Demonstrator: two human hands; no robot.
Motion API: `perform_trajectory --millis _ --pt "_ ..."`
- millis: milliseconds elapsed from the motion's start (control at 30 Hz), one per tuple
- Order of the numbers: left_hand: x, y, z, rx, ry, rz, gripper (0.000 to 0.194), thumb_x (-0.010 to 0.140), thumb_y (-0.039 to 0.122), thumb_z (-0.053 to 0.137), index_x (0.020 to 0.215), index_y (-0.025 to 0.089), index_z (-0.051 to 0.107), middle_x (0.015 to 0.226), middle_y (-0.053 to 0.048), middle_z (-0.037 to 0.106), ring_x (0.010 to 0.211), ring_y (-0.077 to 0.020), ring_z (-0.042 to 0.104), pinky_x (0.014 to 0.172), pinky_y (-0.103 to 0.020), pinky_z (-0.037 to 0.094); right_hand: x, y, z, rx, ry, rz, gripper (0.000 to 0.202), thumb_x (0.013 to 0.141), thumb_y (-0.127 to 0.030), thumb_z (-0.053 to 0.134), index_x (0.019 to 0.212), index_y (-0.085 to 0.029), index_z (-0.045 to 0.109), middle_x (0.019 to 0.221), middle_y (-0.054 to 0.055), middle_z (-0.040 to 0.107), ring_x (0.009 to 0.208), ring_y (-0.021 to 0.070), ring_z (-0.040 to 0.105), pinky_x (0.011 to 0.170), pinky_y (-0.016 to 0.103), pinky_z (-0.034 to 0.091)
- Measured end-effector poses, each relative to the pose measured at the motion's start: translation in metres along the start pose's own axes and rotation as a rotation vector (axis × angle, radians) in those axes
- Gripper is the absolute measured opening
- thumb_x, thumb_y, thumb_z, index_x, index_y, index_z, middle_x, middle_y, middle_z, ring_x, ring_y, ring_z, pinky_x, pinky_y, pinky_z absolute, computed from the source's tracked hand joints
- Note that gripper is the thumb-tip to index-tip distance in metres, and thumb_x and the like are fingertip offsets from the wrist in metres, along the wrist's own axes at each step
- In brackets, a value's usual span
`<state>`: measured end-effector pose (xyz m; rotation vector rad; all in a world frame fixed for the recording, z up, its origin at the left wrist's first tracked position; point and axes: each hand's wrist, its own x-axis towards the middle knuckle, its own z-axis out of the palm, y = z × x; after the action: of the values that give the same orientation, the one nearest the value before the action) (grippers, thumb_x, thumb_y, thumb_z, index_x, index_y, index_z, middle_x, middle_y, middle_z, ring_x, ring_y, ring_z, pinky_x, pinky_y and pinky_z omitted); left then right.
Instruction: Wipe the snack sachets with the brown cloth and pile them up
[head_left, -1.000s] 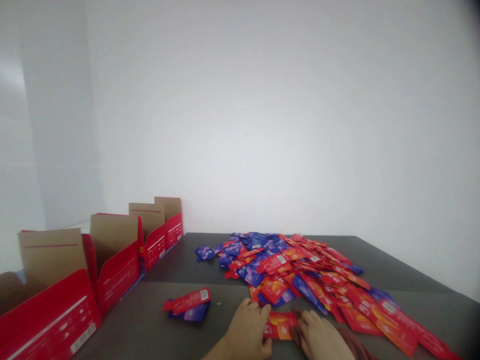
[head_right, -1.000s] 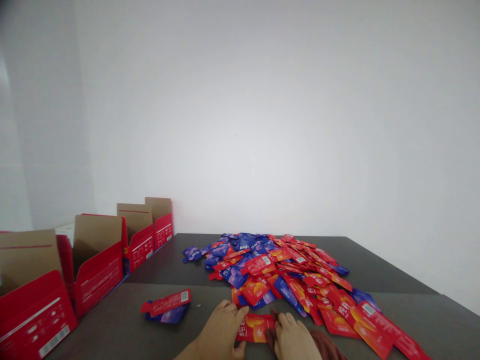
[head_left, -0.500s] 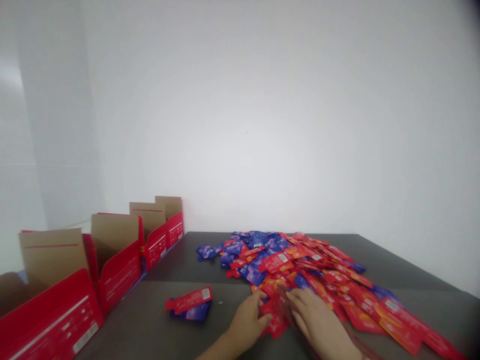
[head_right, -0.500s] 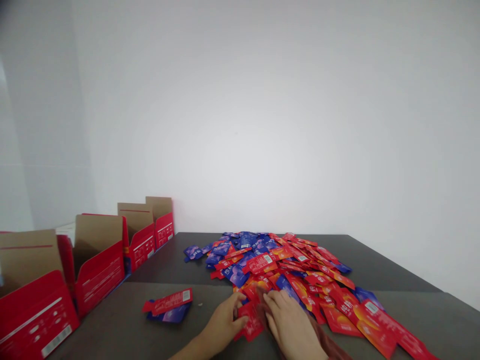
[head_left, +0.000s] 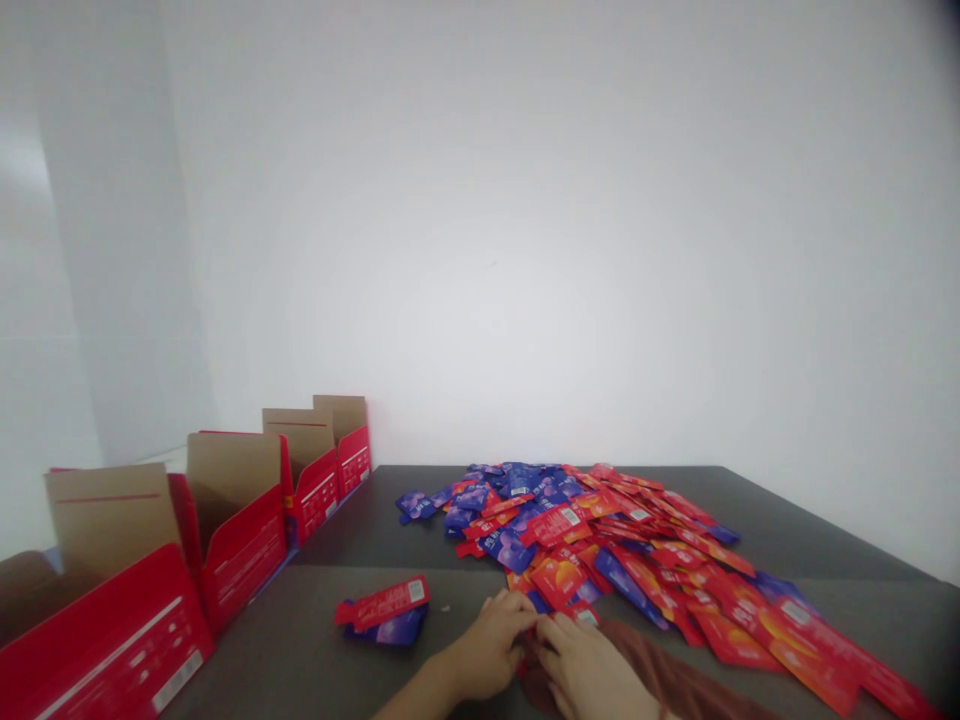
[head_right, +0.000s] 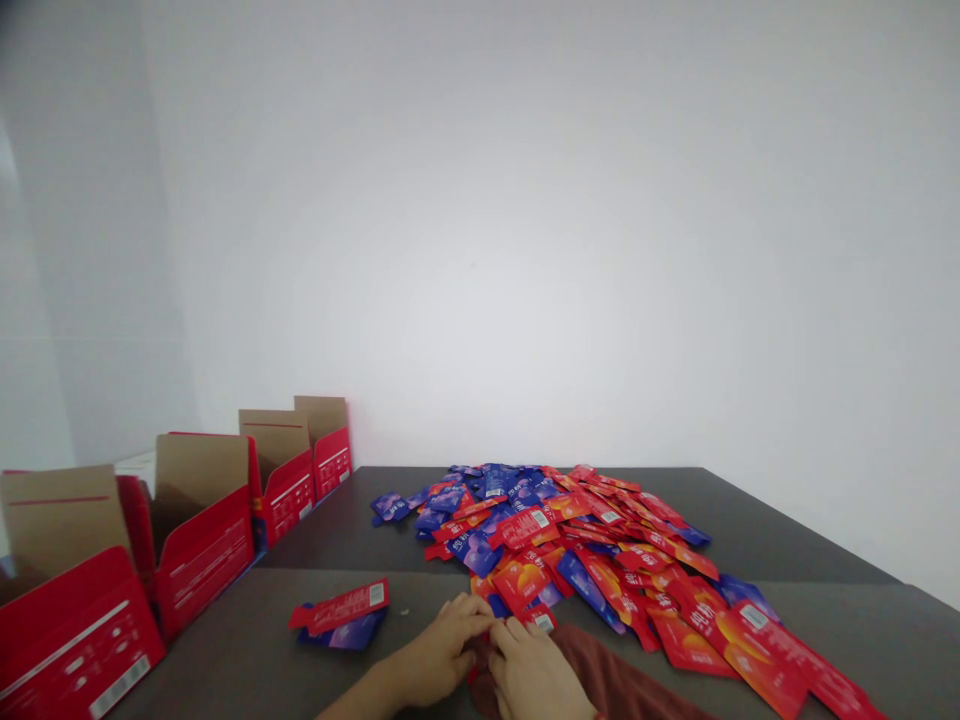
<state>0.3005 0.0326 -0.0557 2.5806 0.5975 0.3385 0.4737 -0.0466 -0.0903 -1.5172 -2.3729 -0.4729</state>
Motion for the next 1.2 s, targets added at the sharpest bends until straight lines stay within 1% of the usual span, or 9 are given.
perform_trajectory --millis 233,433,567,667,767,867,967,1100,1200 --pt "-0.001 0.005 0.002 0.015 -0.013 0.052 0.052 0.078 0.005 0.042 0.119 0.034 0.056 0.121 -0.001 0.054 0.117 -0.0216 0.044 0.105 -0.047 0.026 -0.034 0.041 -0.018 -0.136 -0.035 0.279 0.029 0.081 -0.003 0.049 0.090 -0.021 0.070 0.091 0.004 0.066 0.081 0.0194 0.060 0.069 0.031 0.040" --pt "-0.001 0.022 -0.001 0.073 0.005 0.036 0.022 0.079 0.027 0.060 0.101 0.025 0.062 0.113 -0.003 0.057 0.110 -0.0238 0.048 0.099 -0.040 0.034 -0.020 0.006 -0.003 -0.205 -0.010 0.189 0.030 0.079 -0.004 0.051 0.097 -0.019 0.070 0.097 0.006 0.068 0.085 0.0209 0.060 0.070 0.032 0.040" --pt "-0.003 0.022 0.005 0.156 0.001 -0.003 0.037 0.073 0.041 0.072 0.104 0.024 0.059 0.116 -0.004 0.056 0.110 -0.0264 0.048 0.098 -0.041 0.035 -0.012 -0.007 -0.005 -0.100 -0.044 0.132 0.028 0.076 -0.009 0.057 0.098 -0.019 0.070 0.100 0.005 0.068 0.089 0.0209 0.060 0.074 0.031 0.042" --pt "-0.003 0.017 0.015 0.172 0.041 -0.021 0.045 0.074 0.044 0.073 0.112 0.025 0.058 0.120 -0.006 0.056 0.112 -0.0283 0.048 0.099 -0.043 0.035 -0.023 0.009 -0.022 0.027 -0.087 0.181 0.026 0.079 -0.009 0.054 0.093 -0.023 0.071 0.097 0.003 0.068 0.088 0.0200 0.061 0.077 0.029 0.044" --pt "0.001 0.016 0.019 0.105 0.055 -0.151 0.070 0.062 0.044 0.081 0.123 0.023 0.054 0.124 -0.009 0.056 0.111 -0.0304 0.051 0.095 -0.040 0.040 -0.038 0.031 -0.035 0.094 -0.081 0.313 0.035 0.084 -0.005 0.043 0.098 -0.022 0.070 0.096 0.005 0.066 0.087 0.0185 0.063 0.077 0.028 0.045" --pt "0.002 0.016 0.005 -0.013 -0.036 -0.383 0.048 0.063 0.031 0.077 0.107 0.021 0.061 0.098 -0.002 0.065 0.085 -0.0230 0.060 0.070 -0.029 0.047 -0.044 0.045 -0.038 0.112 -0.063 0.405 0.038 0.089 -0.007 0.036 0.096 -0.022 0.070 0.094 0.006 0.065 0.082 0.0179 0.064 0.075 0.029 0.045" --pt "-0.008 0.009 -0.030 -0.018 -0.053 -0.484 0.016 0.070 0.014 0.058 0.084 0.021 0.063 0.074 0.004 0.063 0.069 -0.0161 0.060 0.057 -0.022 0.041 -0.044 0.047 -0.034 0.107 -0.046 0.410 0.035 0.091 -0.010 0.037 0.092 -0.022 0.070 0.091 0.005 0.066 0.079 0.0177 0.064 0.072 0.029 0.045" --pt "-0.033 -0.002 -0.074 0.125 0.081 -0.522 0.013 0.074 0.012 0.048 0.076 0.019 0.058 0.078 0.000 0.062 0.078 -0.0185 0.059 0.068 -0.026 0.043 -0.040 0.043 -0.029 0.086 -0.086 0.408 0.034 0.089 -0.008 0.040 0.091 -0.021 0.071 0.092 0.006 0.067 0.080 0.0187 0.064 0.070 0.030 0.044" --pt "-0.042 0.002 -0.063 0.184 0.174 -0.400 0.016 0.078 0.018 0.053 0.092 0.021 0.060 0.101 -0.003 0.064 0.095 -0.0204 0.059 0.084 -0.030 0.044 -0.037 0.040 -0.031 0.067 -0.114 0.421 0.033 0.086 -0.006 0.043 0.089 -0.021 0.072 0.091 0.006 0.067 0.083 0.0198 0.064 0.071 0.030 0.044"
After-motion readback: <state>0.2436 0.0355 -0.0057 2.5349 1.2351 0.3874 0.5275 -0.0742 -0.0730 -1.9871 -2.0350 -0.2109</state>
